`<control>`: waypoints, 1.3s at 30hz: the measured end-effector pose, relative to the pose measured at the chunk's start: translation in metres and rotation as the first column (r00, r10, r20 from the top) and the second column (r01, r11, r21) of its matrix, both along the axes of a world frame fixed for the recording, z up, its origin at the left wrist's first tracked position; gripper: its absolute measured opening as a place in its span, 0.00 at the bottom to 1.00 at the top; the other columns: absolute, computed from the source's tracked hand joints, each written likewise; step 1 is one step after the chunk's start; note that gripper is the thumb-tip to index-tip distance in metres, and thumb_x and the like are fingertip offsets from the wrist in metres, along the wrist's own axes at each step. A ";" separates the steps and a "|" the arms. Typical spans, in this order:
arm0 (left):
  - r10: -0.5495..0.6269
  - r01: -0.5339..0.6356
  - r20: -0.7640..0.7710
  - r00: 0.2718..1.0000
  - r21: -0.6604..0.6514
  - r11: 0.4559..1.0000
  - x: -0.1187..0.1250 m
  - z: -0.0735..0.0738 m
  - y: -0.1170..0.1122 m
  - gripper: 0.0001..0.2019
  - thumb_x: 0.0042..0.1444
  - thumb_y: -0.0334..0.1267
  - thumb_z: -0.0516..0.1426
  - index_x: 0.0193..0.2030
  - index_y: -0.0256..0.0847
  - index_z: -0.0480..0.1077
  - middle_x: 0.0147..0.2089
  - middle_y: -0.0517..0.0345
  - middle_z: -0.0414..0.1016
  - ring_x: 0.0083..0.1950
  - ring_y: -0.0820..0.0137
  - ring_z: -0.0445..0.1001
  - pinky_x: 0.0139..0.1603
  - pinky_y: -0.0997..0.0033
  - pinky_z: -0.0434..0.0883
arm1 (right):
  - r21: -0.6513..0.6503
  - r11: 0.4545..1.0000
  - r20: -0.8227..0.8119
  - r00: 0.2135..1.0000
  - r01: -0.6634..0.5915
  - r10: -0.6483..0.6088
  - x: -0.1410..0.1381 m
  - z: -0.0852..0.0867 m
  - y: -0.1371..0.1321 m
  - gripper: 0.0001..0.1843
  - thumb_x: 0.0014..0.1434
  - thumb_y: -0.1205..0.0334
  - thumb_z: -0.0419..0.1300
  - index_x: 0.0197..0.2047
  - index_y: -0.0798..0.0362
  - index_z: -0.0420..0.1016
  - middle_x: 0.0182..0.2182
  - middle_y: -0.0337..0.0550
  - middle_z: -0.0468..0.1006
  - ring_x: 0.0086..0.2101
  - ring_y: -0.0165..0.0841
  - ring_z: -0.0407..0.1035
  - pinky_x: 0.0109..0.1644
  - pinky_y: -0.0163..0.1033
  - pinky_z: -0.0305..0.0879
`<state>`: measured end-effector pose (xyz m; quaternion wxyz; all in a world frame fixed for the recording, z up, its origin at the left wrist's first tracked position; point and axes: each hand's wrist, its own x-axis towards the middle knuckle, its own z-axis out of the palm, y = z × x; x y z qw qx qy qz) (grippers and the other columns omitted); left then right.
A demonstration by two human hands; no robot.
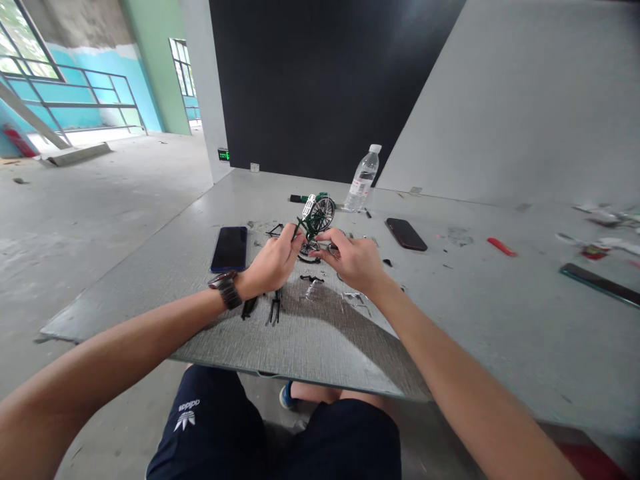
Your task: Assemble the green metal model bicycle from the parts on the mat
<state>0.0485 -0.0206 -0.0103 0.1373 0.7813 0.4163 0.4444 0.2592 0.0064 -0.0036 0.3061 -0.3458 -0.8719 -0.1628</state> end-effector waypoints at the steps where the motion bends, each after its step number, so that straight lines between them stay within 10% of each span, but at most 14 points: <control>1: -0.002 0.002 -0.001 1.000 0.002 1.000 0.000 0.000 0.000 0.08 0.72 0.40 0.44 0.42 0.43 0.60 0.29 0.61 0.68 0.25 0.72 0.61 0.29 0.66 0.58 | -0.005 1.000 0.000 1.000 0.002 -0.002 0.000 0.000 0.000 0.22 0.72 0.42 0.50 0.48 0.52 0.74 0.21 0.38 0.78 0.20 0.30 0.69 0.23 0.36 0.49; 26: -0.047 0.047 0.019 0.999 0.020 0.999 0.000 0.000 -0.002 0.13 0.72 0.44 0.44 0.36 0.44 0.58 0.24 0.64 0.62 0.23 0.73 0.58 0.27 0.68 0.56 | -0.024 1.000 -0.023 1.000 -0.011 0.010 0.001 -0.001 -0.001 0.23 0.74 0.45 0.47 0.52 0.53 0.72 0.21 0.38 0.76 0.21 0.30 0.69 0.23 0.35 0.48; 39: -0.110 0.113 -0.075 0.991 0.032 0.993 0.001 -0.001 -0.006 0.11 0.72 0.43 0.44 0.37 0.45 0.56 0.24 0.66 0.60 0.22 0.73 0.58 0.26 0.68 0.54 | -0.096 0.995 -0.155 0.988 -0.003 -0.012 -0.004 0.002 -0.004 0.23 0.71 0.39 0.48 0.38 0.50 0.68 0.21 0.39 0.75 0.20 0.31 0.68 0.24 0.38 0.52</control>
